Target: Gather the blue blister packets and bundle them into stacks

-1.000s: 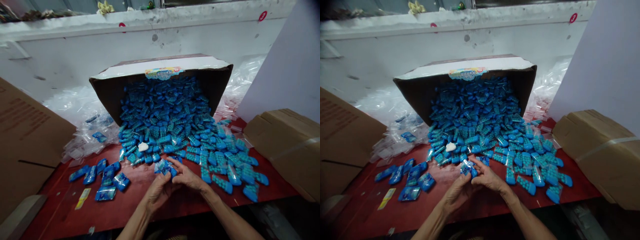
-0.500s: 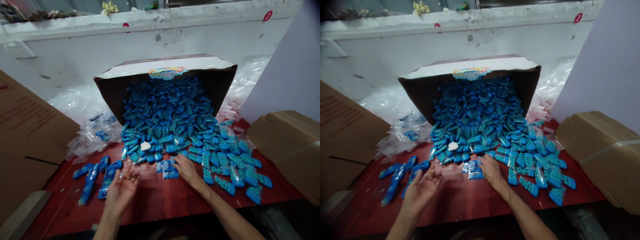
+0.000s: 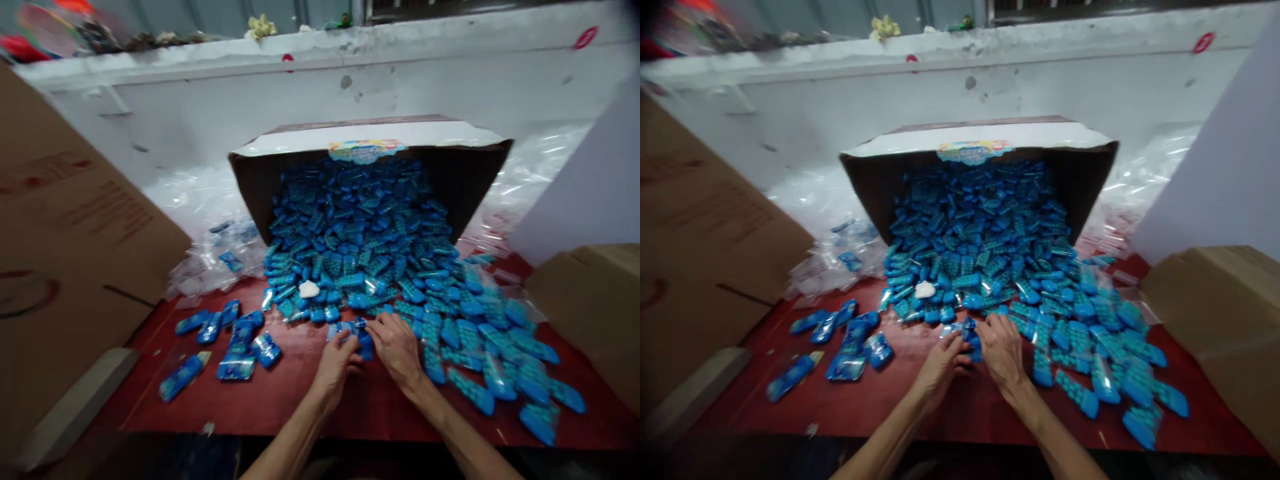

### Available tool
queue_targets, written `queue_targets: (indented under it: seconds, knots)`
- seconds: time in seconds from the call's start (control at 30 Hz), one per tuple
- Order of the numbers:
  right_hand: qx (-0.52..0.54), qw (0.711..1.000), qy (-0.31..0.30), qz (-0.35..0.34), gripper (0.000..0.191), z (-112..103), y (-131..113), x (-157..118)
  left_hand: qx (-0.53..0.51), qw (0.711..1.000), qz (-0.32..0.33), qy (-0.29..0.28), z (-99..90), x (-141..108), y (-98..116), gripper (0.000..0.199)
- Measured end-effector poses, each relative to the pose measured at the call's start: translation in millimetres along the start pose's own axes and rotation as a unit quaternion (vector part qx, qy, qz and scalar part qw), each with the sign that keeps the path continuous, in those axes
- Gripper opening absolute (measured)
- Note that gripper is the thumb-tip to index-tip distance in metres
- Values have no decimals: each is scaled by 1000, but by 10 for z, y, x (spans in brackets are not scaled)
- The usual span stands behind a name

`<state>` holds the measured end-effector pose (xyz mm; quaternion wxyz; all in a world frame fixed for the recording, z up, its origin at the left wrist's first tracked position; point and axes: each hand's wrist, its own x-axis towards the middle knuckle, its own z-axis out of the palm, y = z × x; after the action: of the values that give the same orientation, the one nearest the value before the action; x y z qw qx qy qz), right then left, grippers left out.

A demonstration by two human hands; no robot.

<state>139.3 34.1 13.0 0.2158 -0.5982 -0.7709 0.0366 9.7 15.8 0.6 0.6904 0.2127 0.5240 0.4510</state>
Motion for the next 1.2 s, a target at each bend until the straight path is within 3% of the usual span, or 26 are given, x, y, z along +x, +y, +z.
queue_targets:
  seconds: [0.07, 0.17, 0.23, 0.33, 0.4, 0.5, 0.63, 0.73, 0.87, 0.97, 1.1, 1.2]
  knots:
    - [50, 998, 16, -23, 20, -65, -62, -45, -3, 999, 31, -12, 62, 5, 8, 38]
    - [219, 975, 26, -6, 19, 27, 0, -53, -27, 999, 38, -17, 99, 48, 18, 36]
    - [371, 925, -5, 86, 36, 169, 81, -18, -37, 998, 38, -28, 95, 80, 17, 36]
    - [550, 805, -118, 188, 36, 332, 143, 29, -32, 998, 40, -33, 75, 111, 0, 32]
    - [588, 770, -133, 209, 31, 364, 124, 41, -18, 999, 46, -23, 58, 131, -12, 30]
    - [510, 834, -91, 190, 24, 356, 39, 59, 21, 996, 79, 24, 40, 193, -25, 26]
    - [459, 862, -62, 206, 24, 372, -56, 87, 12, 993, 103, 53, 75, 279, -41, 23]
    - [430, 878, -53, 202, 27, 383, -48, 88, -11, 996, 86, 33, 124, 271, -15, 24]
    - [398, 900, -73, 165, 32, 326, 91, 129, -7, 999, 11, -49, 139, 238, 105, 26]
    - [371, 915, -92, 130, 36, 224, 238, 207, 14, 999, -16, -40, 113, 263, 190, 22]
    - [154, 980, -70, 100, 14, 130, 379, 309, -19, 999, -42, -1, 86, 315, 236, 18]
    - [20, 994, -72, 83, 10, 153, 413, 364, -44, 996, -77, -7, 76, 318, 261, 18]
